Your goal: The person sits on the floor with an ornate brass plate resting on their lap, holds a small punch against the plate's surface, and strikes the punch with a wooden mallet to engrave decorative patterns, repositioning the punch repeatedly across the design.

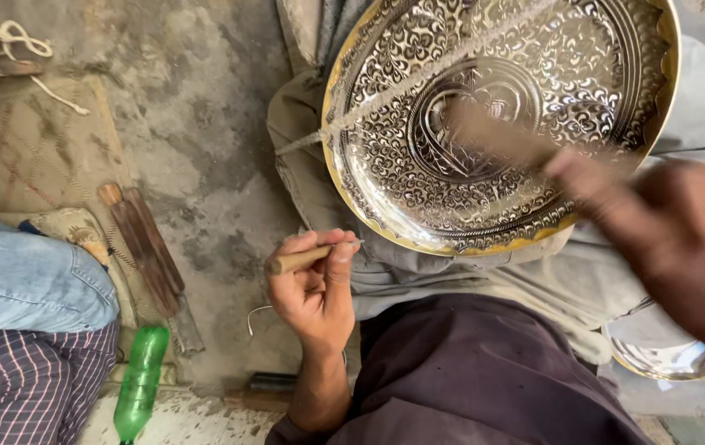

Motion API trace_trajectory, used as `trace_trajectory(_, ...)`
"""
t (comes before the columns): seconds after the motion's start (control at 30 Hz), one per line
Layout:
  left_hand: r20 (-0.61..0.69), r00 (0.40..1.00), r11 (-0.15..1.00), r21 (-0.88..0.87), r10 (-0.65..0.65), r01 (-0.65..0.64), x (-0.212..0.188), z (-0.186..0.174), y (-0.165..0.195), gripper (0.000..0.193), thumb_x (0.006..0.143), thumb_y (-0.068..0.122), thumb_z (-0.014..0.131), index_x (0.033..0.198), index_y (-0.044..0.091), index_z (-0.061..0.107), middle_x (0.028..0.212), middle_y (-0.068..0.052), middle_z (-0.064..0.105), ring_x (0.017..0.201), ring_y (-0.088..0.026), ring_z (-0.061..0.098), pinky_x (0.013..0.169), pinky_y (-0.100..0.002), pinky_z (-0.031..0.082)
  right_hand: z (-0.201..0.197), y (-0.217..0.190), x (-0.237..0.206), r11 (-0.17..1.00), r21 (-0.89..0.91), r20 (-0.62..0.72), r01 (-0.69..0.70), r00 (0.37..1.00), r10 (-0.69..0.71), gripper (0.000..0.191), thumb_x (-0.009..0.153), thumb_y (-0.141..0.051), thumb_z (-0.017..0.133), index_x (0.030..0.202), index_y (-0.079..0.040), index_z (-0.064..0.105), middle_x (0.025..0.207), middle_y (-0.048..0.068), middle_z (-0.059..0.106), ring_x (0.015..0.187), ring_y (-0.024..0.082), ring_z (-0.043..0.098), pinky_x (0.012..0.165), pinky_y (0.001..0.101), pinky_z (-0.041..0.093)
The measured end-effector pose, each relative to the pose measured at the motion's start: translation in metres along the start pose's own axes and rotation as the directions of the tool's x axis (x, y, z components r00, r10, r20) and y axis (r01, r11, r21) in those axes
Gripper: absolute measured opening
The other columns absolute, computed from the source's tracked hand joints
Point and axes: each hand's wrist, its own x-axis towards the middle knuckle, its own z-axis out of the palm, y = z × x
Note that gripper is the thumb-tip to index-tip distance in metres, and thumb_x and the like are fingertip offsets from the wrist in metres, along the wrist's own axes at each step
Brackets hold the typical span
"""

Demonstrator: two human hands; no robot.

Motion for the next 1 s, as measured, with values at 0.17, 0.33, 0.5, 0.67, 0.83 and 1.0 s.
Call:
trace_trajectory(0.17, 0.008, 1.0, 1.0, 0.019, -0.019, 0.019, 0.001, 0.005, 0.004, 0.037, 0.101, -0.01, 0.068, 0.13, -0.001, 0.048, 0.117, -0.018, 0.066, 0.101, -0.023, 0.073, 0.088, -0.033, 0.066, -0.029, -0.005, 0.036, 0.998, -0.026, 0.161, -0.05, 0.986, 0.053, 0.079, 0.091, -0.039, 0.057, 0.165, -0.038, 0.031, 0.09, 0.008, 0.061, 0.067, 0.016, 0.059, 0.057, 0.0306, 0.057)
trace_trajectory(0.33, 0.024, 1.0, 1.0, 0.03, -0.006, 0.006, -0.001, 0.0, 0.019, 0.037, 0.1, -0.01, 0.069, 0.129, -0.001, 0.049, 0.117, -0.017, 0.066, 0.102, -0.023, 0.073, 0.088, -0.031, 0.066, -0.052, -0.013, 0.032, 0.994, 0.085, 0.167, -0.074, 0.984, 0.059, 0.067, 0.093, -0.047, 0.06, 0.155, -0.035, 0.038, 0.086, 0.007, 0.061, 0.064, 0.015, 0.054, 0.057, 0.0299, 0.054)
trace_trajectory(0.5, 0.069, 0.997, 0.997, 0.074, -0.032, 0.026, 0.012, 0.008, 0.018, 0.032, 0.102, -0.007, 0.069, 0.127, -0.002, 0.051, 0.119, -0.017, 0.067, 0.1, -0.02, 0.073, 0.084, -0.027, 0.062, -0.002, -0.017, -0.008, 0.965, 0.2, 0.452, -0.168, 0.89, 0.062, 0.07, 0.093, -0.042, 0.062, 0.158, -0.046, 0.038, 0.087, -0.001, 0.063, 0.071, 0.01, 0.061, 0.067, 0.0272, 0.058)
trace_trajectory(0.67, 0.144, 0.987, 0.998, -0.001, -0.064, 0.065, 0.029, 0.032, 0.017, 0.031, 0.104, -0.002, 0.07, 0.129, -0.003, 0.053, 0.115, -0.014, 0.069, 0.098, -0.015, 0.073, 0.082, -0.024, 0.061, 0.008, -0.014, -0.021, 0.922, 0.283, 0.415, -0.265, 0.9, 0.132, 0.067, 0.094, -0.033, 0.062, 0.158, -0.041, 0.043, 0.099, 0.001, 0.07, 0.078, 0.009, 0.066, 0.073, 0.0271, 0.059)
trace_trajectory(0.83, 0.185, 0.973, 0.99, -0.006, -0.14, 0.143, 0.047, 0.068, 0.01, 0.035, 0.104, 0.002, 0.071, 0.133, -0.004, 0.053, 0.109, -0.011, 0.069, 0.1, -0.013, 0.07, 0.08, -0.022, 0.059, 0.023, 0.023, 0.01, 0.792, 0.318, 0.546, -0.521, 0.784, 0.296, 0.064, 0.093, -0.024, 0.064, 0.154, -0.033, 0.047, 0.101, 0.005, 0.068, 0.081, 0.013, 0.065, 0.075, 0.0298, 0.058)
trace_trajectory(1.0, 0.173, 0.978, 0.986, -0.096, -0.12, 0.138, 0.056, 0.107, -0.006, 0.033, 0.105, 0.007, 0.07, 0.132, -0.002, 0.054, 0.115, -0.01, 0.069, 0.099, -0.01, 0.069, 0.084, -0.023, 0.059, 0.048, 0.044, -0.011, 0.65, 0.389, 0.53, -0.652, 0.736, 0.421, 0.062, 0.091, -0.015, 0.066, 0.151, -0.025, 0.051, 0.103, 0.009, 0.067, 0.083, 0.018, 0.065, 0.076, 0.0326, 0.057)
